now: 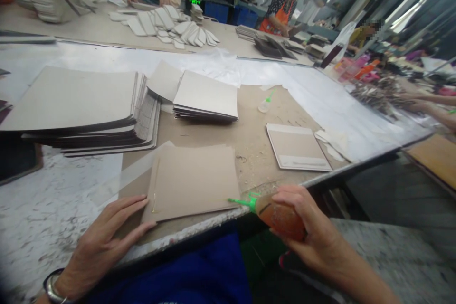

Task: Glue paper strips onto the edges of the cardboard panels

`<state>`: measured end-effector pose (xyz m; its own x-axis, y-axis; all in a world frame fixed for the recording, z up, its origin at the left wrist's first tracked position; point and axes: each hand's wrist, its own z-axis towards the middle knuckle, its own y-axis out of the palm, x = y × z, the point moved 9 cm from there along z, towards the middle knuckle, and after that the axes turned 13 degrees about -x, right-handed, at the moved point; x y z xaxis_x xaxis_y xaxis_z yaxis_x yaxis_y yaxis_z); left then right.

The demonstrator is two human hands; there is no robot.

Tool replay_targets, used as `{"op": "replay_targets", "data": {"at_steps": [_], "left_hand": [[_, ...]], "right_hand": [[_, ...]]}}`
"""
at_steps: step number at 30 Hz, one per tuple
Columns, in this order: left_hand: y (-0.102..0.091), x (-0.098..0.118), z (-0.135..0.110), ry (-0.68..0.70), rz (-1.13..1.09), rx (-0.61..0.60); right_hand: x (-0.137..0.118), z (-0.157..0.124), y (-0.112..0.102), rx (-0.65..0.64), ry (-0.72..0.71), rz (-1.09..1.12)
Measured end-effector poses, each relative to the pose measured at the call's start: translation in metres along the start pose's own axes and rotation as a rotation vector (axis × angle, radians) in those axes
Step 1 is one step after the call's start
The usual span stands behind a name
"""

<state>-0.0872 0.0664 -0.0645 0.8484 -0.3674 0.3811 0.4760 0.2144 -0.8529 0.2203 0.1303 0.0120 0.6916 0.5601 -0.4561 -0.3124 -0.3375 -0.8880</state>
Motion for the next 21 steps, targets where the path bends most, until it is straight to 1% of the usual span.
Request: {"op": "replay_targets", "data": {"at_steps": [5,9,13,17,21], "left_hand": [[0.002,0.0,0.0,0.005,0.017,-0.017],[0.002,0.0,-0.001,0.019,0.014,-0.01],[0.003,0.0,-0.002,0.022,0.016,-0.013],[0.007,-0.004,-0.005,0.022,-0.003,-0.019],[0.013,-0.013,-0.011,0.011,-0.043,-0.024]], "right_hand": [[0.011,-0.009,-0.004,0.034,0.028,0.001],[0.026,-0.003,-0.011,0.114,0.097,0.001],[0.038,0.022,-0.011,0.131,0.116,0.039],[0.044,0.051,-0.011,0.147,0.074,0.055],[0.046,0.069,-0.015,0.163,0.047,0.037]]}}
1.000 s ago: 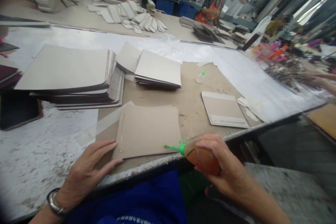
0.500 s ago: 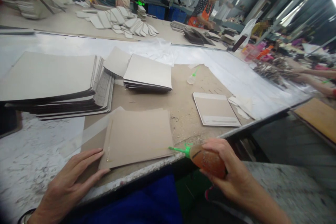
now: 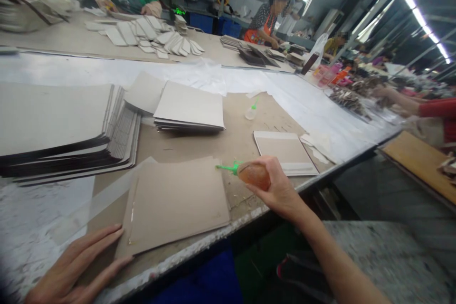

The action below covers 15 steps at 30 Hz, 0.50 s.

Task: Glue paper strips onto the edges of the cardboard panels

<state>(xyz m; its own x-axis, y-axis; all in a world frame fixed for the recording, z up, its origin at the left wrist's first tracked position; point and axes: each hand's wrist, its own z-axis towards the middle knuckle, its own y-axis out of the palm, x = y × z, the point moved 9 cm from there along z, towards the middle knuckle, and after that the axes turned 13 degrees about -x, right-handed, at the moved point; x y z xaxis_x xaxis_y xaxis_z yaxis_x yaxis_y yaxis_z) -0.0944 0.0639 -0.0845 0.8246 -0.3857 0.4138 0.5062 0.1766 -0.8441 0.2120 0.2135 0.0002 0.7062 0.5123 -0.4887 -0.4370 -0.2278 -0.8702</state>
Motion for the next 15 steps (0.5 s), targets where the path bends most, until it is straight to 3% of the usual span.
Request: {"op": "replay_targets", "data": {"at_steps": [7,15], "left_hand": [[0.002,-0.005,-0.003,-0.036,-0.018,-0.004],[-0.007,0.006,0.007,-0.019,0.043,0.001]], "right_hand": [[-0.004,0.006,-0.003,-0.051,-0.05,-0.032],[-0.013,-0.027,-0.002,-0.207,-0.001,-0.007]]}}
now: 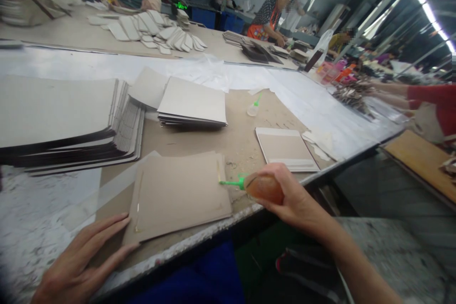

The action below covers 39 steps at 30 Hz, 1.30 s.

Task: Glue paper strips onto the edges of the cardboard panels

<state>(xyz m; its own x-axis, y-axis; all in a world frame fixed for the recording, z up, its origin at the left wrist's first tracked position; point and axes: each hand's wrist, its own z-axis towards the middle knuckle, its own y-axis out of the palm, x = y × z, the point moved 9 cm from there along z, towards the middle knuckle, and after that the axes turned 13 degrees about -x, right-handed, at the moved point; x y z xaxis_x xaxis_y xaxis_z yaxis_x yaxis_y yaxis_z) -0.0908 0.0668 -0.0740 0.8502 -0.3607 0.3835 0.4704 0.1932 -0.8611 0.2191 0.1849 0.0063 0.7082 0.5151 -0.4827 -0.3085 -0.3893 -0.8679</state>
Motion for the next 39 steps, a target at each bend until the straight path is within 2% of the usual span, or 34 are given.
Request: {"op": "replay_targets", "data": {"at_steps": [9,14,17,19,21,25,27,29,31,33,39], "left_hand": [[-0.003,0.006,0.001,0.037,0.011,0.011],[-0.005,0.007,0.0,0.045,0.022,0.024],[-0.004,0.006,0.0,0.039,0.015,0.022],[-0.005,0.006,0.001,0.033,0.019,0.018],[-0.005,0.007,0.002,0.031,0.025,0.016],[-0.006,0.009,0.001,0.043,0.034,0.029],[-0.006,0.008,0.001,0.045,0.04,0.036],[-0.005,0.008,0.001,0.042,0.044,0.034],[-0.004,0.007,0.001,0.033,0.045,0.029],[-0.006,0.006,0.0,0.025,0.044,0.04],[-0.006,0.004,0.0,0.008,0.056,0.044]], "right_hand": [[-0.013,-0.032,0.011,-0.072,0.004,0.013],[-0.012,-0.041,0.012,-0.063,0.018,0.053],[-0.004,-0.043,0.01,-0.037,0.084,0.107],[0.008,-0.046,0.011,0.007,0.171,0.255],[0.021,-0.049,0.016,0.089,0.238,0.527],[0.032,-0.048,0.043,0.283,0.242,1.165],[0.03,-0.042,0.059,0.319,0.251,1.402],[0.024,-0.032,0.066,0.325,0.239,1.55],[0.015,-0.019,0.059,0.312,0.198,1.605],[0.003,-0.006,0.04,0.297,0.149,1.577],[-0.04,0.029,-0.054,0.33,-0.083,1.257]]}}
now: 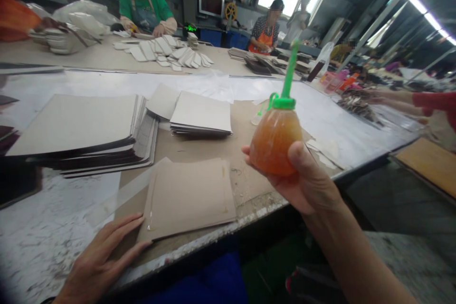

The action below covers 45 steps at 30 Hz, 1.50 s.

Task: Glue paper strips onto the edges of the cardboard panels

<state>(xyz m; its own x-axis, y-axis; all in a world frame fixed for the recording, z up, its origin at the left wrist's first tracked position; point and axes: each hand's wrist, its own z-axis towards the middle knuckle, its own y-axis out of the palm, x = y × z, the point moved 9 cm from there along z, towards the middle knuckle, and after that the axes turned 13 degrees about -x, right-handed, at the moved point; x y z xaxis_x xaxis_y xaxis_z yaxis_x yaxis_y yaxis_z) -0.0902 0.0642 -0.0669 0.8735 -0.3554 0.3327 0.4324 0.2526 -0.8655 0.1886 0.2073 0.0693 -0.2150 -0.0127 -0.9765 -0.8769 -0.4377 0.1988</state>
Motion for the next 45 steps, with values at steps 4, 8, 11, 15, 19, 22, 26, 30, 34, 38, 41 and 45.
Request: {"op": "replay_targets", "data": {"at_steps": [4,8,11,15,19,22,26,30,34,38,41,45], "left_hand": [[-0.001,0.0,0.001,0.0,0.003,0.018],[0.002,-0.002,-0.002,-0.004,0.014,0.029],[0.007,-0.006,-0.005,-0.008,0.011,0.006],[0.011,-0.008,-0.006,-0.043,-0.021,-0.035],[0.011,-0.005,-0.008,-0.119,-0.01,-0.048],[0.011,-0.002,-0.011,-0.179,0.036,-0.03],[0.014,0.006,-0.013,-0.194,0.062,0.0],[0.02,0.008,-0.014,-0.219,0.018,-0.042],[0.026,0.004,-0.02,-0.308,-0.075,-0.044],[0.029,0.002,-0.023,-0.367,-0.137,-0.042],[0.027,0.004,-0.023,-0.375,-0.159,-0.061],[0.015,-0.003,-0.026,-0.509,-0.287,-0.004]], "right_hand": [[-0.024,0.026,-0.004,-0.007,-0.188,-0.164],[0.028,0.035,-0.047,0.153,-0.146,-0.292],[0.08,0.035,-0.076,0.219,-0.068,-0.484],[0.129,0.036,-0.094,0.235,-0.001,-0.696],[0.144,0.03,-0.103,0.25,0.075,-0.744],[0.134,0.006,-0.099,0.29,0.165,-0.927],[0.128,-0.036,-0.049,0.102,0.214,-1.183],[0.136,-0.059,0.007,-0.083,0.17,-1.266],[0.137,-0.061,0.022,-0.068,0.126,-1.374],[0.137,-0.063,0.021,-0.038,0.112,-1.395],[0.134,-0.066,0.021,-0.006,0.125,-1.35],[0.129,-0.068,0.013,0.065,0.204,-1.069]]}}
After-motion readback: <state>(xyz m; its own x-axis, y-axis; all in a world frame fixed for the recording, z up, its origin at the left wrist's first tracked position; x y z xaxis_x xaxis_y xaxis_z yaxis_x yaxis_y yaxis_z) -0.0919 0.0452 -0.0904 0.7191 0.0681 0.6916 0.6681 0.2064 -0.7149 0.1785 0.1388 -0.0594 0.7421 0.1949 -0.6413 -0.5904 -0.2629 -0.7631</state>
